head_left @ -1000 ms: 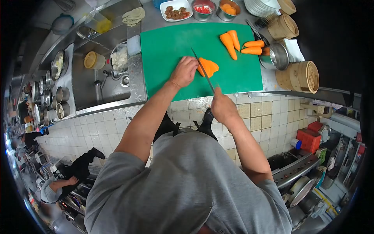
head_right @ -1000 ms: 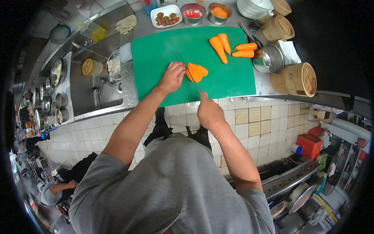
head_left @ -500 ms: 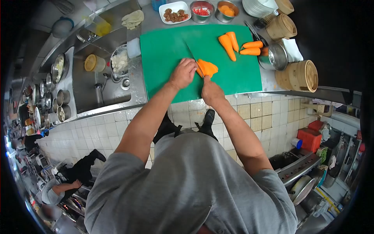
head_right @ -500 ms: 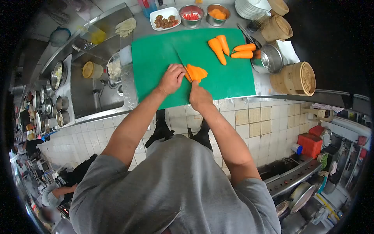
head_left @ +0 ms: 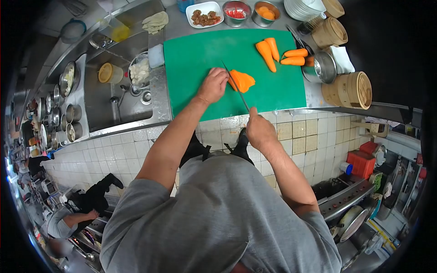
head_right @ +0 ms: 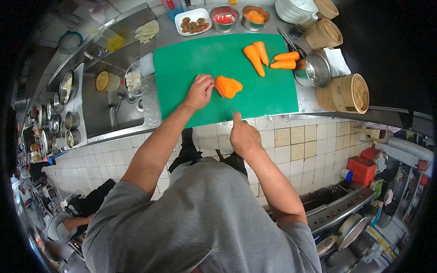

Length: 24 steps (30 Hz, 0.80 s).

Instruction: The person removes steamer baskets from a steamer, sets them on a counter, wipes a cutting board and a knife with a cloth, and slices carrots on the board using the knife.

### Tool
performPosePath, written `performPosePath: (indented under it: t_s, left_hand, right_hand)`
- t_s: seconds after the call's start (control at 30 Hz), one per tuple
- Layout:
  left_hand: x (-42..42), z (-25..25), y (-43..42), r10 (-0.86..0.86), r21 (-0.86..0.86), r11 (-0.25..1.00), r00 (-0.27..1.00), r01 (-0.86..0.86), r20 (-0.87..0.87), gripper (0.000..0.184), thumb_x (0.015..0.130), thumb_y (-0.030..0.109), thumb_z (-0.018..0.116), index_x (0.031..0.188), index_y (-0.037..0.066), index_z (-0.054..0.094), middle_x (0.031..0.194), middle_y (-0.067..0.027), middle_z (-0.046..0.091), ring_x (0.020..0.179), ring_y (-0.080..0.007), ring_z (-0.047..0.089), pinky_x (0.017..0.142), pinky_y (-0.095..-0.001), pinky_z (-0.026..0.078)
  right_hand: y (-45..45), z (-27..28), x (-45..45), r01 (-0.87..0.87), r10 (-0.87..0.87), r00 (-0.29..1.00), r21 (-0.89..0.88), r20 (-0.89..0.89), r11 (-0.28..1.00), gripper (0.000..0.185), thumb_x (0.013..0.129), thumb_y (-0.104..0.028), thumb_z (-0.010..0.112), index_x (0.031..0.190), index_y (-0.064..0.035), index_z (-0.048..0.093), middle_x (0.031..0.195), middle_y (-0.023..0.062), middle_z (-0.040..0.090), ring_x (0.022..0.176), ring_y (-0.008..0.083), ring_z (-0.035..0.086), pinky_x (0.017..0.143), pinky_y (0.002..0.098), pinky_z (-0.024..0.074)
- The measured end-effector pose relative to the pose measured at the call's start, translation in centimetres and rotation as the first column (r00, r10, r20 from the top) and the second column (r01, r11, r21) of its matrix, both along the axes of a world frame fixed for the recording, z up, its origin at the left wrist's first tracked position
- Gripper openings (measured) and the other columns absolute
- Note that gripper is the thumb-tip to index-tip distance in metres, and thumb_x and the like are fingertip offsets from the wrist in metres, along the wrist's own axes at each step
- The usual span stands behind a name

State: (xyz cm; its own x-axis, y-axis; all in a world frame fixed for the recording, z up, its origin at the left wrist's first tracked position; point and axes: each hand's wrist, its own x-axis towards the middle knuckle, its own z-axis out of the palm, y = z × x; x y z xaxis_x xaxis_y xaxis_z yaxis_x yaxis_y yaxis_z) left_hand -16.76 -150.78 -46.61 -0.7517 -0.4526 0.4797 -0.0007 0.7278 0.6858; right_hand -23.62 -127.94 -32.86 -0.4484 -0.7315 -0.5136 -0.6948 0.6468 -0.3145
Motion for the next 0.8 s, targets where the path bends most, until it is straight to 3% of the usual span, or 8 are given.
performPosePath:
  t_s: [0.23, 0.3, 0.57, 0.8]
  left_hand:
    - [0.1, -0.4, -0.1, -0.006, -0.026, 1.000, 1.000, 0.006, -0.001, 0.010, 0.088, -0.003, 0.065, 0.098, 0.000, 0.066, 0.107, -0.0164, 0.065, 0.103, -0.0386, 0.061, 0.090, -0.0455, 0.054]
    - [0.3, -0.2, 0.2, -0.019, -0.020, 1.000, 1.000, 0.019, 0.003, 0.010, 0.089, -0.003, 0.066, 0.098, 0.001, 0.066, 0.106, -0.0161, 0.065, 0.102, -0.0384, 0.062, 0.090, -0.0455, 0.054]
    - [0.3, -0.1, -1.3, -0.001, 0.047, 0.999, 1.000, 0.000, 0.027, 0.010, 0.089, 0.000, 0.070, 0.098, 0.002, 0.068, 0.103, -0.0154, 0.068, 0.099, -0.0367, 0.066, 0.087, -0.0434, 0.056]
    - [0.4, -0.3, -1.1, 0.031, 0.055, 0.998, 0.999, -0.032, 0.021, 0.009, 0.089, 0.000, 0.070, 0.097, 0.001, 0.068, 0.102, -0.0164, 0.068, 0.098, -0.0368, 0.067, 0.086, -0.0429, 0.057]
  right_hand:
    - [-2.9, -3.1, -0.7, 0.019, -0.022, 0.999, 0.063, 0.042, 0.998, 0.020, 0.098, -0.007, 0.045, 0.117, 0.0002, 0.045, 0.102, 0.0295, 0.072, 0.098, 0.0482, 0.071, 0.086, 0.0567, 0.0563]
    - [-5.3, -5.3, -1.4, 0.040, -0.037, 0.997, -0.053, 0.067, 0.998, 0.019, 0.099, -0.008, 0.041, 0.117, -0.0004, 0.045, 0.105, 0.0291, 0.072, 0.101, 0.0478, 0.070, 0.088, 0.0562, 0.0556]
    - [-6.2, -6.1, -1.4, 0.045, -0.044, 0.998, -0.041, 0.033, 0.998, 0.019, 0.098, -0.007, 0.044, 0.115, 0.0001, 0.045, 0.100, 0.0294, 0.072, 0.098, 0.0475, 0.071, 0.085, 0.0560, 0.0556]
    - [-3.8, -0.2, -0.6, 0.013, -0.013, 0.999, -0.009, 0.042, 1.000, 0.020, 0.096, -0.005, 0.046, 0.115, 0.0014, 0.045, 0.098, 0.0314, 0.071, 0.095, 0.0487, 0.071, 0.085, 0.0568, 0.0555]
